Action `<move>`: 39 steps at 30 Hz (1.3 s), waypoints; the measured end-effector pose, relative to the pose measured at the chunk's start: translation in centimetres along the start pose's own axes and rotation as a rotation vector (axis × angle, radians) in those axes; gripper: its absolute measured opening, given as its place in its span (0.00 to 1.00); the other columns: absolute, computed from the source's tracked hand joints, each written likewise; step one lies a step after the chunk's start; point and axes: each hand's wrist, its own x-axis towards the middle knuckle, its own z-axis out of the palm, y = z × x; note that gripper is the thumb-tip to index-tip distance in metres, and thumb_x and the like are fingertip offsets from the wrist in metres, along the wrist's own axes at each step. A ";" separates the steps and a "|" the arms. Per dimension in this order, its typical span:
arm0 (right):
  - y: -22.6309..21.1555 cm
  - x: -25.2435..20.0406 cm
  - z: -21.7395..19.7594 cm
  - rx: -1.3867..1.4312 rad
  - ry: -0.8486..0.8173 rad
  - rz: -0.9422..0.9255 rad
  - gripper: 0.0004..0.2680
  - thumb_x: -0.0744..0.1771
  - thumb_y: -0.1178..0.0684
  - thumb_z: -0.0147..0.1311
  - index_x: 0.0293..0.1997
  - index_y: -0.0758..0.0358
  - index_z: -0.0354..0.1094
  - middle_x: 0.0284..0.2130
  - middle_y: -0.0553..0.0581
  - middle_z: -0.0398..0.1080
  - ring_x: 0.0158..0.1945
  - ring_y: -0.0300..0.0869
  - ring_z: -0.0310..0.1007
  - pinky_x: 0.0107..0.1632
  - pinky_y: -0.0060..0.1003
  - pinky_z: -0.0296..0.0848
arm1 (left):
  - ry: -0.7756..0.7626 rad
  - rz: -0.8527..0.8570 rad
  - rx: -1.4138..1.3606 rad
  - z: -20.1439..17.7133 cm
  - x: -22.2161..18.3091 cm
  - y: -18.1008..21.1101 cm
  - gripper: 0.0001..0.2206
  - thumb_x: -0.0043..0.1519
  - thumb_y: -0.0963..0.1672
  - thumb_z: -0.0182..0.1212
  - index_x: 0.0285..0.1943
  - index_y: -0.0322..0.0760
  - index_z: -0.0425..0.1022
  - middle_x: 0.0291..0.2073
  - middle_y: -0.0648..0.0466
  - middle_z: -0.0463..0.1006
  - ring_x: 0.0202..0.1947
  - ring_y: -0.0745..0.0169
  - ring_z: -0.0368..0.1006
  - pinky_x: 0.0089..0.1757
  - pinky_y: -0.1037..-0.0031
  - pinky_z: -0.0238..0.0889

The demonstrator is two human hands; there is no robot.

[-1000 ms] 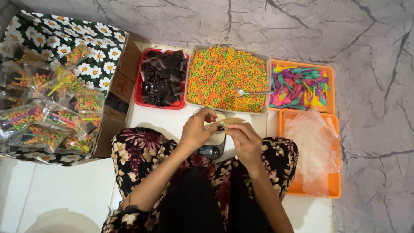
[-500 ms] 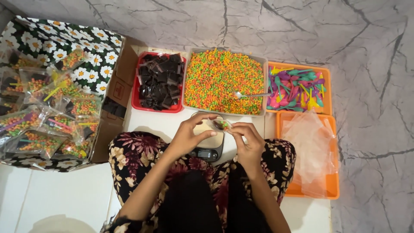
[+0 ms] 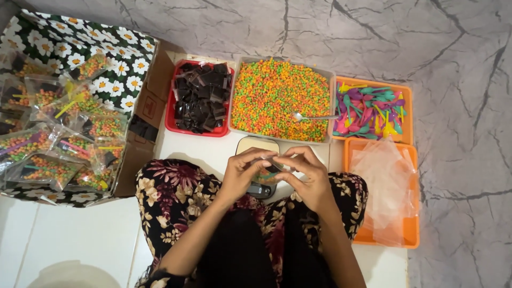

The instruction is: Packaging colorful beads into small plastic bags, weighing them on a digital scale, and placing them into a storage box.

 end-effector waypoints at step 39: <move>-0.1 -1.9 0.0 0.452 0.243 0.086 0.08 0.63 0.68 0.63 0.43 0.74 0.69 0.33 0.65 0.79 0.35 0.40 0.78 0.41 0.33 0.75 | 0.091 -0.020 -0.107 1.8 -1.0 3.7 0.08 0.55 0.36 0.73 0.41 0.28 0.81 0.32 0.47 0.85 0.36 0.66 0.76 0.39 0.73 0.74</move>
